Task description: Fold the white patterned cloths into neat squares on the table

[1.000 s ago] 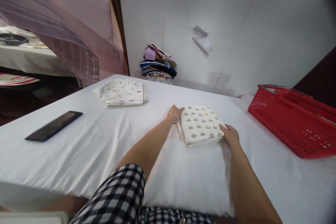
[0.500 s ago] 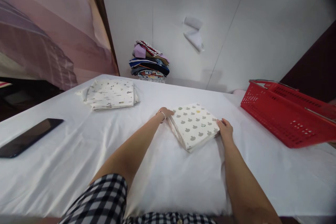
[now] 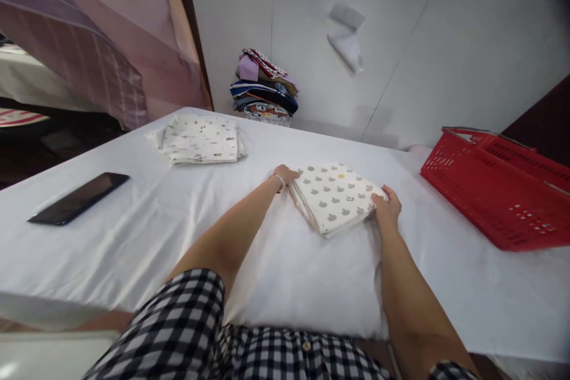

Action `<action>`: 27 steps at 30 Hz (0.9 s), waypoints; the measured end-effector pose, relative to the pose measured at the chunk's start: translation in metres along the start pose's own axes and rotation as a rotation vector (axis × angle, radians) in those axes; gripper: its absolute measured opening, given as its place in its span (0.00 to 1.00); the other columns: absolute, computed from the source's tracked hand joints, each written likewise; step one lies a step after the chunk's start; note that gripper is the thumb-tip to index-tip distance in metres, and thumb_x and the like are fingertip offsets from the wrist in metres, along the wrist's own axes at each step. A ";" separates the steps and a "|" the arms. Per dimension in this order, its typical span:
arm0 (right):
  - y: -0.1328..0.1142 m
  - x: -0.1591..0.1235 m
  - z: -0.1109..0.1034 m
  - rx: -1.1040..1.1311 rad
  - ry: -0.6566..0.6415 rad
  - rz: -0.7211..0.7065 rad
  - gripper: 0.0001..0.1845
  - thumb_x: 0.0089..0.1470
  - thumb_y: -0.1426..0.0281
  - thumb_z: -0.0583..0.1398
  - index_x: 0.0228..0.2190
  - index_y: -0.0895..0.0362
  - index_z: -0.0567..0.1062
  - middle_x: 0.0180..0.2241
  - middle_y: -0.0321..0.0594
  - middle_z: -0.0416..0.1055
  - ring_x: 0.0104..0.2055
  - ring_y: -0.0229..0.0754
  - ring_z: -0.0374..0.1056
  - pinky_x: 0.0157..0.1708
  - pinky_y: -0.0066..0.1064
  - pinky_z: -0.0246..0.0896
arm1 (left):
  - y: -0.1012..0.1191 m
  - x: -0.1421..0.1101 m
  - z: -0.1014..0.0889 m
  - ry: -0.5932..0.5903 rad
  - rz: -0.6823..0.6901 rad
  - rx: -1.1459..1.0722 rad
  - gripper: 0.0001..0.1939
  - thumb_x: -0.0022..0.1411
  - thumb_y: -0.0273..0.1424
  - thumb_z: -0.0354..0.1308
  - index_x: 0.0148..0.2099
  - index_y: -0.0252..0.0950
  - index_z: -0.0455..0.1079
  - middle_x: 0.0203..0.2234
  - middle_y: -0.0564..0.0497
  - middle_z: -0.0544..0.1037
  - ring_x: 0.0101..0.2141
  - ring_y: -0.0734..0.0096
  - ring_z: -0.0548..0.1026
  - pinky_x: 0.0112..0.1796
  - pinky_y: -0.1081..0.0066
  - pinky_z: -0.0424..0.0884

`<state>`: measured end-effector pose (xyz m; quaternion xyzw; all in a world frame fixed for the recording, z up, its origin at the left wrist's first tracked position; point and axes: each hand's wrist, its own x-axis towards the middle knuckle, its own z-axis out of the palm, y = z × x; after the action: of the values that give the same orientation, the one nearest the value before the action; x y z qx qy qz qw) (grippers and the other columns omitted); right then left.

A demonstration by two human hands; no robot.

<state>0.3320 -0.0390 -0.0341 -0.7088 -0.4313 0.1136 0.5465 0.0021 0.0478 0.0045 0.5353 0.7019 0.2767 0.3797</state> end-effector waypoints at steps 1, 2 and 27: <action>0.002 0.000 0.001 -0.023 -0.031 0.012 0.32 0.38 0.62 0.60 0.48 0.58 0.69 0.48 0.43 0.68 0.48 0.47 0.64 0.51 0.37 0.56 | -0.002 0.000 0.000 -0.014 -0.003 0.017 0.30 0.45 0.38 0.64 0.51 0.33 0.64 0.37 0.42 0.77 0.33 0.60 0.76 0.28 0.71 0.69; 0.004 0.000 0.002 -0.045 -0.060 0.024 0.32 0.39 0.61 0.60 0.48 0.58 0.69 0.48 0.43 0.68 0.49 0.47 0.64 0.51 0.37 0.56 | -0.003 0.000 0.001 -0.030 -0.005 0.035 0.32 0.45 0.38 0.64 0.53 0.34 0.63 0.38 0.42 0.76 0.33 0.60 0.76 0.28 0.70 0.69; -0.067 -0.039 -0.002 0.156 -0.201 -0.205 0.16 0.46 0.61 0.57 0.34 0.55 0.76 0.38 0.42 0.75 0.44 0.47 0.68 0.43 0.38 0.63 | -0.042 -0.060 0.011 0.132 0.327 0.108 0.31 0.57 0.40 0.54 0.61 0.38 0.55 0.57 0.46 0.62 0.56 0.63 0.61 0.55 0.68 0.55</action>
<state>0.2769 -0.0672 0.0131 -0.6016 -0.5438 0.1604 0.5627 -0.0038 -0.0220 -0.0208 0.6427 0.6426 0.3313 0.2534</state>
